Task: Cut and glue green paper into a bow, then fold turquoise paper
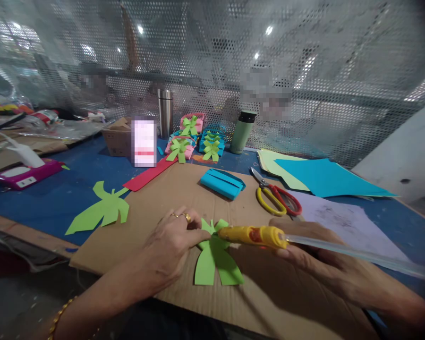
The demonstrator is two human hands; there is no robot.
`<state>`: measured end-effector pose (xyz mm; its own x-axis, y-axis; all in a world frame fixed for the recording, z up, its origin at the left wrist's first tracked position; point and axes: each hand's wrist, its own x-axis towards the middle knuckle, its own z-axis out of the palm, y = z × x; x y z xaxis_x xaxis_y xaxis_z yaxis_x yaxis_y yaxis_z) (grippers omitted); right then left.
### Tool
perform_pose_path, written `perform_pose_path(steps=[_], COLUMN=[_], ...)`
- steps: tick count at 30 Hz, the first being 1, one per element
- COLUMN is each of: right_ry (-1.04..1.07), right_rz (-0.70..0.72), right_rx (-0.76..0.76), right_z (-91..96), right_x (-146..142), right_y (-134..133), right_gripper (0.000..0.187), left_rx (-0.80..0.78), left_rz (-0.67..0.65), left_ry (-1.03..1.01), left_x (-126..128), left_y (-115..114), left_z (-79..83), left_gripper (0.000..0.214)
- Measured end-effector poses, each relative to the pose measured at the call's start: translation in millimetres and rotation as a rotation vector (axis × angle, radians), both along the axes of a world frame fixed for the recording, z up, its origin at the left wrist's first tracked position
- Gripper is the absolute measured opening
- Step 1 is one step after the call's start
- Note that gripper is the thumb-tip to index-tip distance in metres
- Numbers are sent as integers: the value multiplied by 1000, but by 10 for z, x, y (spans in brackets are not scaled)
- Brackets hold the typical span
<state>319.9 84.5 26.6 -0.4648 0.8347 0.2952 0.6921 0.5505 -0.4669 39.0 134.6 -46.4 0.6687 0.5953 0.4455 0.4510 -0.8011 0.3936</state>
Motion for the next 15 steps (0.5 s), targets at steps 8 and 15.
perform_pose_path(steps=[8,15], right_ry=[-25,-7], right_rz=[-33,-14], right_rx=[-24,-17], right_z=[10,37], right_x=[-12,-70], right_y=[-18,-10], right_gripper=[40,37], left_rx=[26,62], left_rz=[-13,-3], left_ry=[-25,-14], left_x=[5,-1], left_y=[12,7], left_z=[-34,-40], left_gripper=[41,45])
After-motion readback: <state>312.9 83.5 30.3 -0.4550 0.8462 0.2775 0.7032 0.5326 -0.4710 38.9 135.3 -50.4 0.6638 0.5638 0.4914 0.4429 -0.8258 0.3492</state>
